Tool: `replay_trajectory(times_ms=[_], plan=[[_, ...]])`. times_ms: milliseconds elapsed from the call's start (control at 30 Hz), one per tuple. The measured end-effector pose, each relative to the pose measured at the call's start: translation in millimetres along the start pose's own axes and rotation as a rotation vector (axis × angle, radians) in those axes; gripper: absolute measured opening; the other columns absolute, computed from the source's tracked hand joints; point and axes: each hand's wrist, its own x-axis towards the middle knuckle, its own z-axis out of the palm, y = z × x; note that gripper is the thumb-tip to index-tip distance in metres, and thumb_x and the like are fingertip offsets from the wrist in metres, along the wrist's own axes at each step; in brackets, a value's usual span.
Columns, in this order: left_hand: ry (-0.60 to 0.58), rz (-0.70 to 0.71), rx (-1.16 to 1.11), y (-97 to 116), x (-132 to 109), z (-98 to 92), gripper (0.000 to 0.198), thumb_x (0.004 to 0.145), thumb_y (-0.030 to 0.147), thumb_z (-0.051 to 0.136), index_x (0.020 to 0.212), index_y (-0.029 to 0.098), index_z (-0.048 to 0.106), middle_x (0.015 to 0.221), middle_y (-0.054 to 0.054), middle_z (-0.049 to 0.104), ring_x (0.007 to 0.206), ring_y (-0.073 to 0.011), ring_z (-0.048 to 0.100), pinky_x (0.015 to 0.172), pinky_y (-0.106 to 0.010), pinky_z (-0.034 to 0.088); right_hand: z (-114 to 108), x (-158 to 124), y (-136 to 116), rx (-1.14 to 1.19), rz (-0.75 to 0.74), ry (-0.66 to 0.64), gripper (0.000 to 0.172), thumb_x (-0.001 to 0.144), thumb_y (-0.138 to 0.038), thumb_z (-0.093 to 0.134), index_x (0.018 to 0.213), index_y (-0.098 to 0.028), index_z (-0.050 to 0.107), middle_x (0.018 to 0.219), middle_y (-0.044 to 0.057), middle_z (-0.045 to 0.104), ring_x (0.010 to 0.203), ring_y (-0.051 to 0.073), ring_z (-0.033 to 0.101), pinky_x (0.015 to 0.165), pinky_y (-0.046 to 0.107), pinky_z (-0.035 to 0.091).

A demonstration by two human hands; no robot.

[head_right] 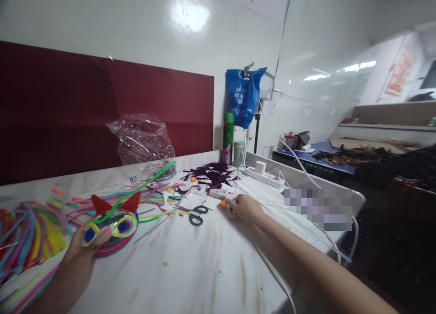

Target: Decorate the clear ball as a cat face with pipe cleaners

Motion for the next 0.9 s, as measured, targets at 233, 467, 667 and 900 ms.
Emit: replay_trajectory(times_ms=[233, 467, 667, 900], plan=[[-0.071, -0.006, -0.158, -19, 10, -2.4, 0.078, 0.045, 0.036, 0.085, 0.117, 0.032, 0.056, 0.091, 0.008, 0.069, 0.085, -0.0133, 0.063, 0.081, -0.023, 0.048, 26, 5, -7, 0.185, 0.161, 0.084, 0.03, 0.067, -0.045, 0.063, 0.066, -0.015, 0.061, 0.074, 0.014, 0.07, 0.075, 0.028, 0.065, 0.059, 0.03, 0.041], [-0.11, 0.011, -0.161, -21, 10, -4.7, 0.075, 0.049, 0.039, 0.084, 0.117, 0.031, 0.055, 0.093, 0.006, 0.069, 0.083, -0.0141, 0.063, 0.076, -0.022, 0.049, 13, 7, -2, 0.74, 0.107, 0.191, 0.027, 0.065, -0.032, 0.051, 0.086, -0.016, 0.054, 0.066, 0.006, 0.064, 0.058, 0.019, 0.058, 0.052, 0.027, 0.043], [-0.081, 0.019, -0.191, -22, 11, -1.2, 0.068, 0.048, 0.036, 0.084, 0.11, 0.027, 0.057, 0.088, 0.006, 0.069, 0.081, -0.0151, 0.063, 0.075, -0.024, 0.049, -8, -1, -30, 1.175, -0.101, 0.096, 0.029, 0.06, -0.032, 0.049, 0.085, -0.017, 0.054, 0.076, 0.007, 0.065, 0.057, 0.016, 0.054, 0.051, 0.027, 0.044], [-0.153, 0.041, -0.172, -14, -4, -7.9, 0.068, 0.058, 0.04, 0.078, 0.118, 0.021, 0.052, 0.097, -0.002, 0.066, 0.088, -0.0181, 0.063, 0.081, -0.03, 0.048, -13, -58, -101, 1.267, -0.439, -0.464, 0.027, 0.077, -0.034, 0.051, 0.083, -0.012, 0.065, 0.078, 0.008, 0.067, 0.054, 0.013, 0.053, 0.052, 0.024, 0.043]])
